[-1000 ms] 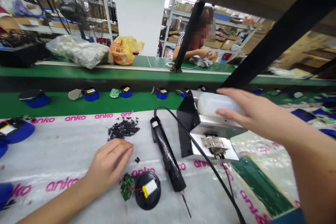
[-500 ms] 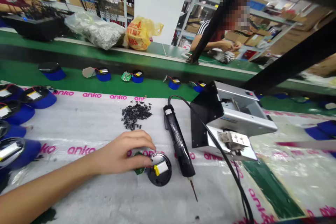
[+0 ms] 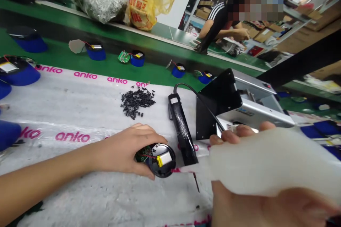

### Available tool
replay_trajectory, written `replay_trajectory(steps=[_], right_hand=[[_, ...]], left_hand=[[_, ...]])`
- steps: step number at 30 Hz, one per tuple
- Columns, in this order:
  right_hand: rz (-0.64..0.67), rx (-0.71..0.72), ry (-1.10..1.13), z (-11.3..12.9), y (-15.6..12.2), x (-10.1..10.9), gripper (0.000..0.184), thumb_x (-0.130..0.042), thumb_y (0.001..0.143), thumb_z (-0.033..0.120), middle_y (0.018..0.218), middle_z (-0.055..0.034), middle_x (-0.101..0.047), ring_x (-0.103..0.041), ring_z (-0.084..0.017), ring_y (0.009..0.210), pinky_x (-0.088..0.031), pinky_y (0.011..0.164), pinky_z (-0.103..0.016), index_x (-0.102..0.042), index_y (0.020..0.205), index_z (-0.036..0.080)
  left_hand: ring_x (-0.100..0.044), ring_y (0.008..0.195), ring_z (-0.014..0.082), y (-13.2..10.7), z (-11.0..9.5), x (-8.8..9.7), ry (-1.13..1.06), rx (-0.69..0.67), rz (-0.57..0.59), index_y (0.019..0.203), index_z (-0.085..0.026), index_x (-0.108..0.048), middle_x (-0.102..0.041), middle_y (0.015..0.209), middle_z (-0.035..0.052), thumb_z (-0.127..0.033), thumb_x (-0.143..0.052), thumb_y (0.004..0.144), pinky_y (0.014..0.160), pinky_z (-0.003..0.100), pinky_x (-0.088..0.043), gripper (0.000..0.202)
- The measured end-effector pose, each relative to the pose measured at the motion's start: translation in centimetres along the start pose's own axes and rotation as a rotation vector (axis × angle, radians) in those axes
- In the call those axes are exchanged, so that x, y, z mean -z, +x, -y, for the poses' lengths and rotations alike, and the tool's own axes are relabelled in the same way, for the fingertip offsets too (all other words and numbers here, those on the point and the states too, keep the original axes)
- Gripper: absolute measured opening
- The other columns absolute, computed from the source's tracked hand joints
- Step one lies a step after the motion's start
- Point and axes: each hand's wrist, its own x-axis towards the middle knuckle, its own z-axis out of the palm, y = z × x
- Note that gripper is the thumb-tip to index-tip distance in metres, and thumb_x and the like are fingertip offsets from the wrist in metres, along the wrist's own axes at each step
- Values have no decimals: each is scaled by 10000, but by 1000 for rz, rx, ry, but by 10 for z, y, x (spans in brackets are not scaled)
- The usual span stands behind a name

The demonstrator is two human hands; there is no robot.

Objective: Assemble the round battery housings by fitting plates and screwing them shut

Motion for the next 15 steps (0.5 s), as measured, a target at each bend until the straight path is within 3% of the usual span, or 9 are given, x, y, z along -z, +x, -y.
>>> replay_trajectory(steps=[6,10,12,15], right_hand=[[1,-46,107,-15,-1,7,664,-893,612,531,1039,-15,-560,-583,-163,874,-570,821,-270,-633,1181,309],[-9,-68,133,-18,-2,11,705,-926,536,564,998,11,-579,-595,-167,847,-560,812,-267,-642,1146,353],[0,-48,123,-18,-3,11,728,-931,499,585,964,26,-597,-605,-173,819,-554,825,-286,-642,1132,372],[61,21,101,-18,-5,13,657,-883,569,626,920,45,-625,-631,-176,788,-545,905,-336,-636,1125,376]], left_hand=[[-609,1114,263,-1,0,-1,10,2,1,1279,-229,-601,-683,1181,57,-441,-814,779,974,364,-434,584],[-607,1133,259,-2,1,-1,9,2,5,1282,-221,-599,-683,1200,59,-445,-821,773,988,358,-427,599],[-611,1130,254,-1,1,-1,5,4,2,1279,-231,-599,-689,1198,48,-439,-825,770,991,355,-426,594],[-615,1134,248,0,1,-1,-7,1,-1,1290,-263,-590,-694,1209,28,-427,-823,774,998,357,-425,589]])
